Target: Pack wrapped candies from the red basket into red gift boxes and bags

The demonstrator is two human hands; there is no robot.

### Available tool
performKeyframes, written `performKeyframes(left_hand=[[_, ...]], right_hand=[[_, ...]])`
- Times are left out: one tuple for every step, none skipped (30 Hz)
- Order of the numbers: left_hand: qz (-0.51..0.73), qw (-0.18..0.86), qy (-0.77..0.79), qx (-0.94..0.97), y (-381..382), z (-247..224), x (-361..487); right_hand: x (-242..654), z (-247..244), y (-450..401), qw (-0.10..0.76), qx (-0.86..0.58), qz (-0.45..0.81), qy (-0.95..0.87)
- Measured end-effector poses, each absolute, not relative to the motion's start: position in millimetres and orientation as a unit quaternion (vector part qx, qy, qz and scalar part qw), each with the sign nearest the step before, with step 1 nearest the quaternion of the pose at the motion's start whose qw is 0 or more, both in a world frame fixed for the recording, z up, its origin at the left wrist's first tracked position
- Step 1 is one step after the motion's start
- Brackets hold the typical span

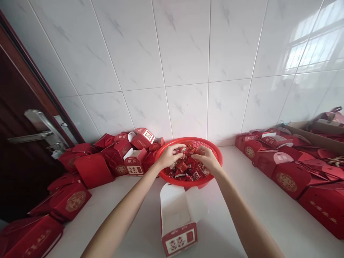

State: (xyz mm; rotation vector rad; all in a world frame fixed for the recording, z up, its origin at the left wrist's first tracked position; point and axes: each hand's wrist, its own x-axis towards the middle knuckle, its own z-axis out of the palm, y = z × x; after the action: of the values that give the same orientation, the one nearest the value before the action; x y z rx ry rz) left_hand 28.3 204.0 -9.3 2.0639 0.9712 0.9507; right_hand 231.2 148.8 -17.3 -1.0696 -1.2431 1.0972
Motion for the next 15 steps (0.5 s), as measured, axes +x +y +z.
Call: performKeyframes(left_hand=[[0.352,0.311,0.39,0.792,208.7,-8.5,24.0],[0.334,0.289,0.408,0.799,213.1,-7.5,19.2],[0.31,0.264,0.424,0.809,217.0,-6.2,14.6],[0.284,0.234,0.438,0.82,220.0,-4.7,10.6],[0.258,0.204,0.451,0.83,221.9,-3.1,7.6],[0.234,0.178,0.463,0.836,222.6,-1.5,5.8],[0.21,0.165,0.472,0.84,222.2,-0.1,5.4],[0.181,0.168,0.477,0.843,220.8,1.0,6.3],[0.145,0.19,0.475,0.847,218.6,1.4,8.4],[0.104,0.222,0.464,0.851,216.0,1.2,11.4],[0.062,0.252,0.448,0.856,213.3,0.1,14.9],[0.027,0.27,0.431,0.86,210.6,-1.9,18.6],[0.004,0.269,0.422,0.866,208.4,-4.7,22.3],[-0.008,0.251,0.421,0.871,206.8,-8.5,25.8],[-0.012,0.226,0.429,0.875,206.0,-13.0,28.8]], right_hand=[[231.4,-18.5,149.9,0.562,-0.454,0.481,-0.496],[231.4,-19.7,151.2,0.572,-0.46,0.491,-0.468],[231.2,-20.5,152.5,0.58,-0.467,0.497,-0.445],[230.9,-21.0,153.7,0.585,-0.471,0.501,-0.43],[230.7,-21.2,154.6,0.589,-0.472,0.504,-0.419],[230.4,-21.1,155.2,0.594,-0.471,0.506,-0.412],[230.2,-20.7,155.4,0.598,-0.468,0.508,-0.407],[230.0,-20.2,155.3,0.601,-0.464,0.512,-0.403],[229.8,-19.7,154.9,0.604,-0.46,0.515,-0.398],[229.7,-19.1,154.3,0.607,-0.457,0.517,-0.393],[229.6,-18.8,153.7,0.609,-0.456,0.519,-0.391],[229.6,-18.6,153.0,0.608,-0.454,0.52,-0.392],[229.6,-18.7,152.5,0.606,-0.453,0.521,-0.394],[229.7,-19.0,152.3,0.604,-0.451,0.522,-0.398],[229.9,-19.6,152.2,0.602,-0.45,0.522,-0.403]])
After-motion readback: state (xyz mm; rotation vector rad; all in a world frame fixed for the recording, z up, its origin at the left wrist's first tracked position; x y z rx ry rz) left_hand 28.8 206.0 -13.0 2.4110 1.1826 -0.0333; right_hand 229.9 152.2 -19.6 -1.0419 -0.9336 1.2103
